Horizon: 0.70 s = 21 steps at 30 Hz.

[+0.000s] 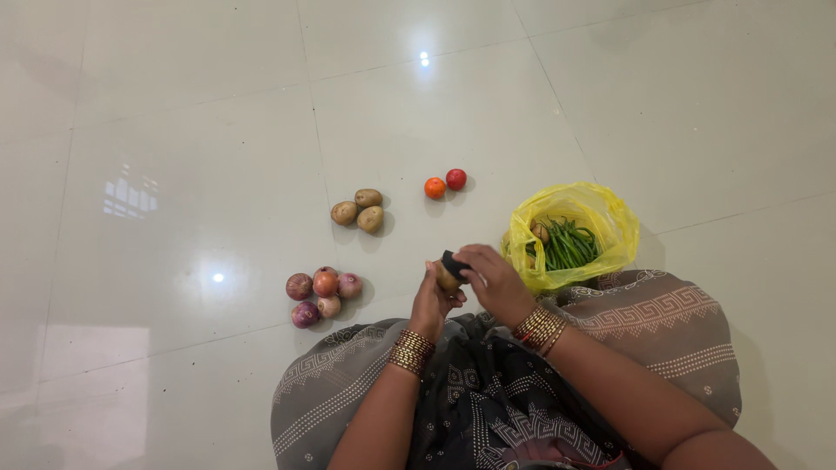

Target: The person sits on the floor and peels a potato using a peeler. Other vegetables, including onions, tomatoes, and green beans, are visible nearby.

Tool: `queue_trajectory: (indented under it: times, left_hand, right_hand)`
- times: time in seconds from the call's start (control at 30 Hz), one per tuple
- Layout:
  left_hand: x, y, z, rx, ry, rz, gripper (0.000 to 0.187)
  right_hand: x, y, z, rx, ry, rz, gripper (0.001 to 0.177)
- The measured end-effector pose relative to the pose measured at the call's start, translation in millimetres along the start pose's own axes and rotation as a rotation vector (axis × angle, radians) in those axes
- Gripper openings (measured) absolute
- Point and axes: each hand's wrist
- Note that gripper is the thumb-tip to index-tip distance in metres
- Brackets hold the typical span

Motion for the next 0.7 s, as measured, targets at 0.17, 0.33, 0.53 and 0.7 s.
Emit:
queue_trajectory:
  times: [0.17,0.33,0.53,0.7]
  left_hand:
    - [3.2,2.1,4.5,-0.044,0.04,0.015,0.063]
    - [3.4,0.4,-0.4,0.002,0.173,0.037,0.061]
    - [4.4,-1.0,-3.1,0.075,0.228,-0.012,0.06]
    - [-1.7,-2.4,0.6,-0.068,0.121,0.053,0.06]
  right_hand:
    - [5.9,-4.3,-3.3,0.034,-0.002,0.14,0.031]
    - [0.5,-1.1,2.0,-0.027,-0.006,0.097,0.03]
    - [-8.7,2.4,7.8,-0.13,-0.015,0.005,0.032]
    - [-4.2,-3.6,2.7,-0.046,0.055,-0.003,0.028]
Point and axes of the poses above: each hand's wrist, its own y-axis away from the middle knuckle, its own z-axis out of the palm, x = y × z, and after that the axes turned 7 degrees about -y, right-handed
